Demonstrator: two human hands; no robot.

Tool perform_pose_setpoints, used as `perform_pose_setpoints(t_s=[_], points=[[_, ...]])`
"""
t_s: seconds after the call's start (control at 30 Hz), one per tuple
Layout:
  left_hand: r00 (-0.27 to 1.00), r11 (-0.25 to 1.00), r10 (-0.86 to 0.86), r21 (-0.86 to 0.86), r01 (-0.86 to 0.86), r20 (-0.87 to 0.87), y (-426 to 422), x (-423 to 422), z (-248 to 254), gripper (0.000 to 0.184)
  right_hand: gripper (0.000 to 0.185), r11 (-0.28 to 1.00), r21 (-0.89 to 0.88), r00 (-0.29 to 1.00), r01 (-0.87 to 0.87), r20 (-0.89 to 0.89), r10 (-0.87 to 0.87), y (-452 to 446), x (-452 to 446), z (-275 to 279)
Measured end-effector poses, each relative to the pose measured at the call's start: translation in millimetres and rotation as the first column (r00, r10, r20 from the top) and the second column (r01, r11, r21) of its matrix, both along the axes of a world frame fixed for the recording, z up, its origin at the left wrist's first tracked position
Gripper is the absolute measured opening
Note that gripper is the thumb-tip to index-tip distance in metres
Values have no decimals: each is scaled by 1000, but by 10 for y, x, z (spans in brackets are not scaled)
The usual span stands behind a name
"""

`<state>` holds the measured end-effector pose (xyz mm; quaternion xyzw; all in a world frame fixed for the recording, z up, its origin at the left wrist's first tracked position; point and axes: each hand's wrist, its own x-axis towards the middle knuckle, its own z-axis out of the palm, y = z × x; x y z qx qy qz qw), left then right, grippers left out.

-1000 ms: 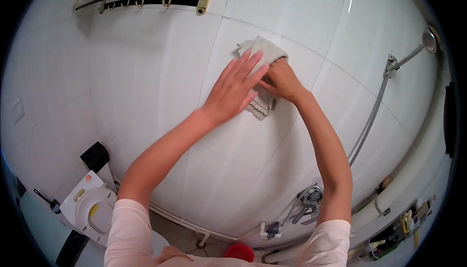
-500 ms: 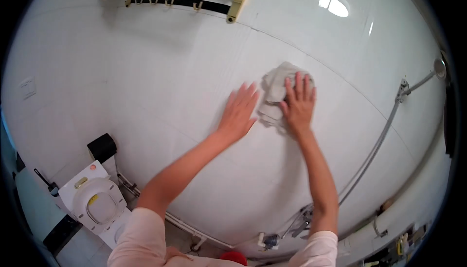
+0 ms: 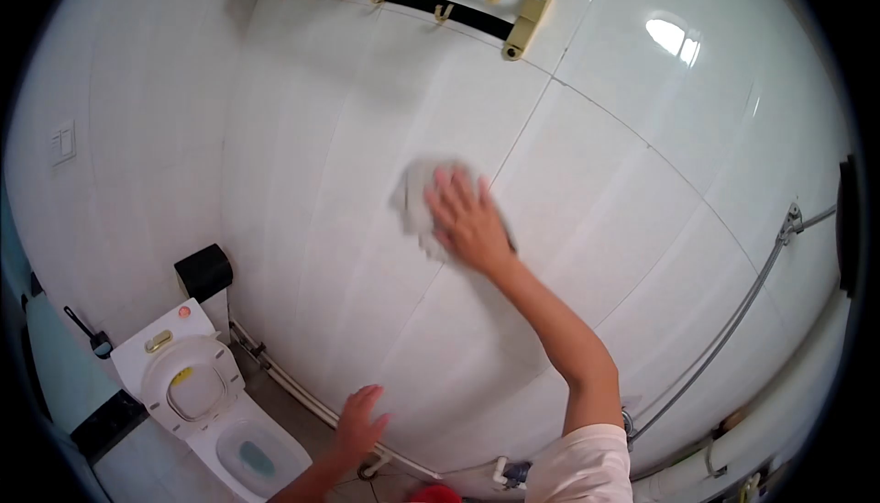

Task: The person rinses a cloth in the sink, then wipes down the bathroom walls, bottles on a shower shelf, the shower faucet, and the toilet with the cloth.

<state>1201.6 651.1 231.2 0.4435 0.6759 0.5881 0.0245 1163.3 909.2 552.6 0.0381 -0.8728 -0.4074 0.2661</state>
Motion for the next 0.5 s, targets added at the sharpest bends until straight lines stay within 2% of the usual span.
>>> perform_pose_setpoints(t_s=[0.03, 0.1, 0.17, 0.2, 0.23, 0.3, 0.37, 0.43, 0.47, 0.5], points=[[1000, 1000, 28, 0, -28, 10, -143, -72, -38, 50, 70, 998, 19, 992, -54, 117, 52, 6, 96, -182], [990, 986, 143, -83, -141, 17, -450, -180, -352, 50, 64, 999, -39, 983, -25, 183, 32, 156, 412, -44], [968, 955, 248, -160, -249, -23, -848, -282, -577, 49, 59, 984, -36, 984, 173, 49, -171, 206, 788, 564], [963, 953, 270, -144, -265, 11, -1049, -311, -675, 49, 57, 991, 19, 971, 133, -202, -126, 321, 940, 915], [956, 951, 289, -130, -281, 47, -1236, -327, -781, 49, 58, 984, 21, 885, 178, -440, -151, 445, 1062, 1343], [932, 909, 359, -247, -335, 58, -1527, -348, -1092, 50, 57, 962, 81, 664, 261, -738, -118, 433, 1261, 2152], [912, 875, 406, -312, -369, 58, -1658, -323, -1090, 47, 56, 955, 72, 495, 287, -865, -83, 488, 1171, 2601], [904, 864, 425, -323, -387, 53, -1649, -221, -963, 42, 58, 942, 90, 439, 322, -896, -64, 487, 771, 2534], [916, 891, 390, -291, -349, 96, -1562, -215, -998, 45, 61, 958, 122, 558, 260, -829, -46, 381, 572, 2286], [928, 916, 347, -263, -304, 136, -1437, -231, -1088, 47, 59, 944, 96, 686, 315, -711, -156, 221, 404, 1951]])
